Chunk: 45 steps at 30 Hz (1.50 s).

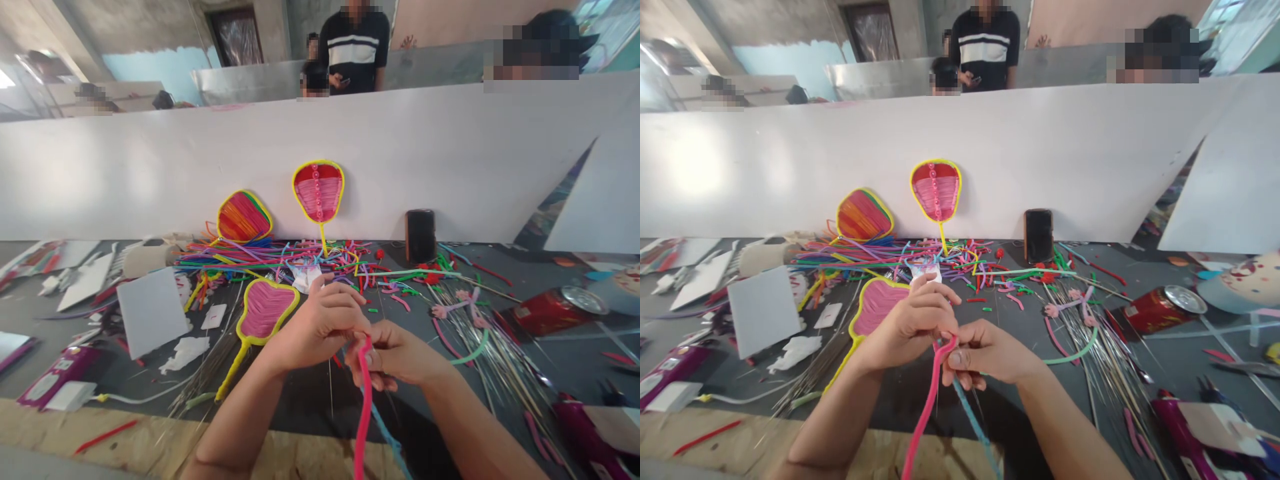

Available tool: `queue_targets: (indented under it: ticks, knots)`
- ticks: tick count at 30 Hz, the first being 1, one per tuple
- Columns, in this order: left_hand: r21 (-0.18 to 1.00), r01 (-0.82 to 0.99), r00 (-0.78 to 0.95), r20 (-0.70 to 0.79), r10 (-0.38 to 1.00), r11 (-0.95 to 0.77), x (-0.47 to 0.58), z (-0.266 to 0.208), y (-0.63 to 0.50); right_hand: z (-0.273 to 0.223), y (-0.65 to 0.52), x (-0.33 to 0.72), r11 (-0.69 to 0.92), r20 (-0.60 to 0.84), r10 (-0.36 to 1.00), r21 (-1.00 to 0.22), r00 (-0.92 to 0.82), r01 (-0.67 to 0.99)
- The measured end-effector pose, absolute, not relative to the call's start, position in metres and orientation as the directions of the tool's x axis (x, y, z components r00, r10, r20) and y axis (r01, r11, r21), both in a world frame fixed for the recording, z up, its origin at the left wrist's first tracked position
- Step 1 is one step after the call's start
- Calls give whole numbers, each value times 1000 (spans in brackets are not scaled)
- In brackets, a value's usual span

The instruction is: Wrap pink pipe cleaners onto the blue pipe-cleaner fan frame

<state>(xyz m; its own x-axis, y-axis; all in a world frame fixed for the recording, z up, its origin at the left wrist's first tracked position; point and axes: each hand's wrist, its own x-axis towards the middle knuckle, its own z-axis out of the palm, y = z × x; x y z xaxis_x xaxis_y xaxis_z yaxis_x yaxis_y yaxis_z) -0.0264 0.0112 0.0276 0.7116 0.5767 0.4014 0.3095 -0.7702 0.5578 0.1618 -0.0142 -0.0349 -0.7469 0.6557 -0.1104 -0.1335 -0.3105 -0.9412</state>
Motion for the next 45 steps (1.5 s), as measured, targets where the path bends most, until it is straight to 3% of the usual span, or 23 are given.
queue_targets:
  ticks: [3,7,14,28,32,37,40,42,45]
  knots:
    - [512,373,685,411,602,-774,-24,26,11,-31,-9,165,-179,-107,791,-982,-603,-61]
    - [440,479,632,428,646,-760,-25,28,12,-21,-5,173,-8,42,939,-990,-341,-142]
    - [321,564,620,444,647,-761,-23,28,8,-6,-18,171,68,36,884,-996,-466,52]
    - [312,499,649,484,587,-808,-24,37,-6,3,-34,151,86,17,934,-980,-358,180]
    - [342,490,643,480,597,-802,-26,40,-9,3,-34,150,256,150,940,-903,-305,344]
    - [370,496,627,474,618,-786,-27,41,-10,-4,-36,150,504,434,863,-703,-259,503]
    - [397,488,627,461,628,-778,-27,41,-9,-5,-37,150,563,469,825,-638,-315,525]
    - [417,480,625,455,634,-772,-27,40,-8,-3,-38,150,560,435,828,-666,-353,493]
    - [453,453,621,457,636,-768,-28,41,-8,-1,-37,153,411,281,884,-848,-374,334]
